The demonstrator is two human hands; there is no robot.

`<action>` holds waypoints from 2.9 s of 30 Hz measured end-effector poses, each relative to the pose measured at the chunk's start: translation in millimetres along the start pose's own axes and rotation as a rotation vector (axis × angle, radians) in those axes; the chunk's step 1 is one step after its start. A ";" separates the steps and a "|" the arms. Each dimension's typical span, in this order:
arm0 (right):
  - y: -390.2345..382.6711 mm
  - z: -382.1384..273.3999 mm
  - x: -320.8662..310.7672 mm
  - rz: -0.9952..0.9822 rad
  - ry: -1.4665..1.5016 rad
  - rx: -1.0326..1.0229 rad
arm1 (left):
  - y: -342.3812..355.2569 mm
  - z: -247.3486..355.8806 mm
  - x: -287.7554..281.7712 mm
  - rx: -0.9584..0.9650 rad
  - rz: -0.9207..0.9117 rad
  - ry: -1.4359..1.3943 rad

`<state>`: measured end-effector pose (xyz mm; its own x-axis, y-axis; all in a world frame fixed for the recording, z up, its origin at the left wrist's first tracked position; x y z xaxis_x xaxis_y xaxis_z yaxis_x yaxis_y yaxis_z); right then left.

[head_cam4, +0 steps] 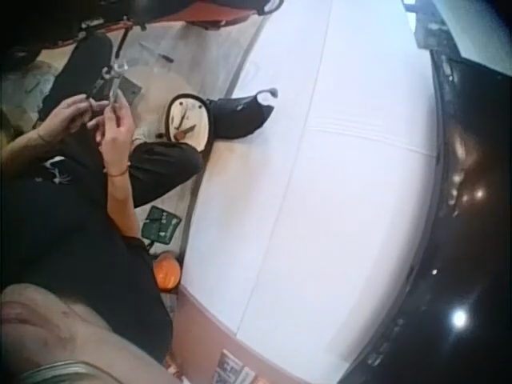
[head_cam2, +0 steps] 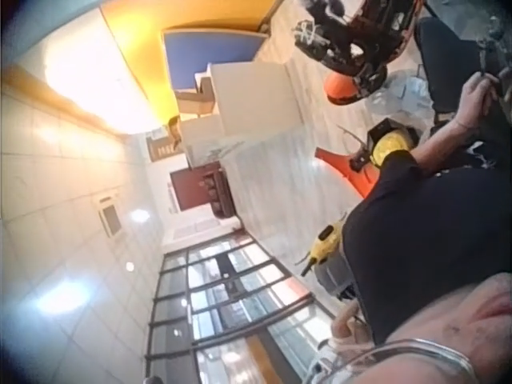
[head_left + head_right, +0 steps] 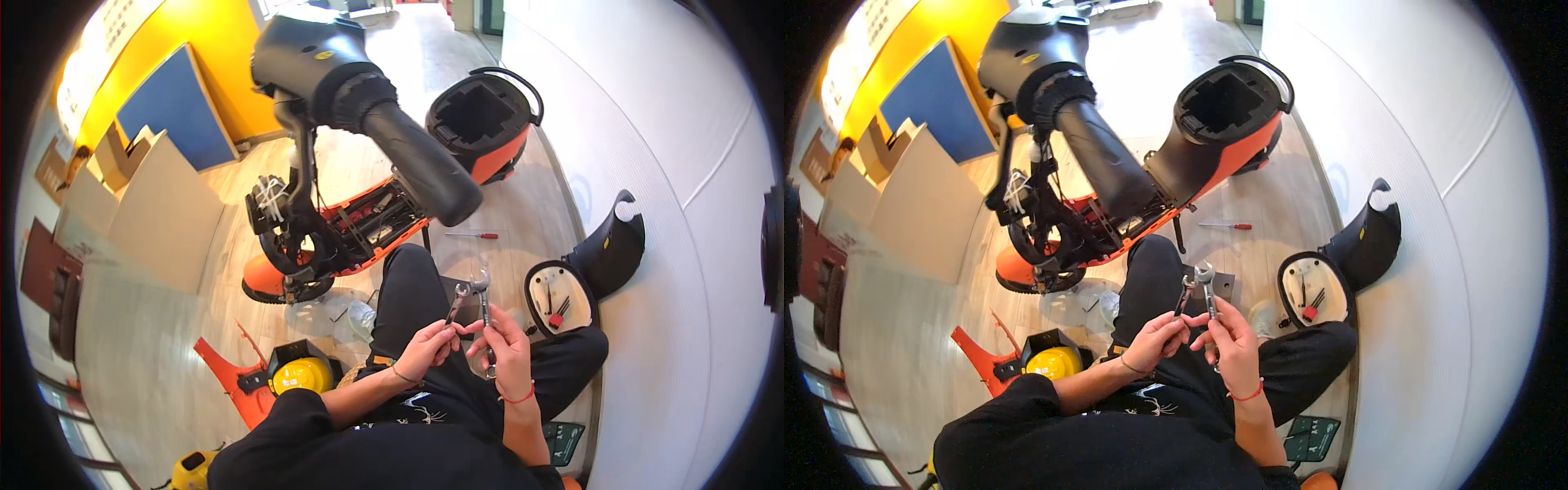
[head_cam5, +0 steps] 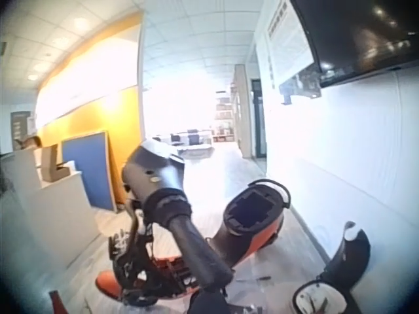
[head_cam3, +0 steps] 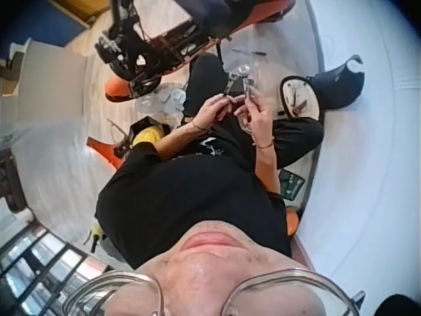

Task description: The person is repairing a scooter by removing and adjusting internal components using hand tools.

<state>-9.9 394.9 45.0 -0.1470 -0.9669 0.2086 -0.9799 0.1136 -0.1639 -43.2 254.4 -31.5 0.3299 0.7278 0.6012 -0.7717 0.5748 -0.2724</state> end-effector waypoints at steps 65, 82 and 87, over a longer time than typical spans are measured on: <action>195.3 -169.2 131.3 -0.338 0.195 -0.181 | -106.4 253.8 -77.4 0.909 0.683 0.080; 125.4 -316.1 201.1 -0.170 -1.227 -1.090 | -56.9 386.7 7.8 0.969 0.356 0.194; 121.0 -327.3 258.7 -0.247 -1.649 -1.054 | -27.4 393.0 -0.7 0.838 0.334 -0.030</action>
<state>-210.6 233.3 394.7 -0.3806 -0.1451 -0.9133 -0.7243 -0.5672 0.3920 -236.1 91.1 270.8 0.0120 0.7913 0.6113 -0.9718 -0.1348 0.1936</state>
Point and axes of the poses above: each hand's wrist, its own y-axis towards the middle knuckle, its own x-axis out of the palm, z = x × y, the point moved 7 cm from there along y, towards the middle knuckle, and after that the axes turned 7 degrees about -y, right-handed, at the moved point
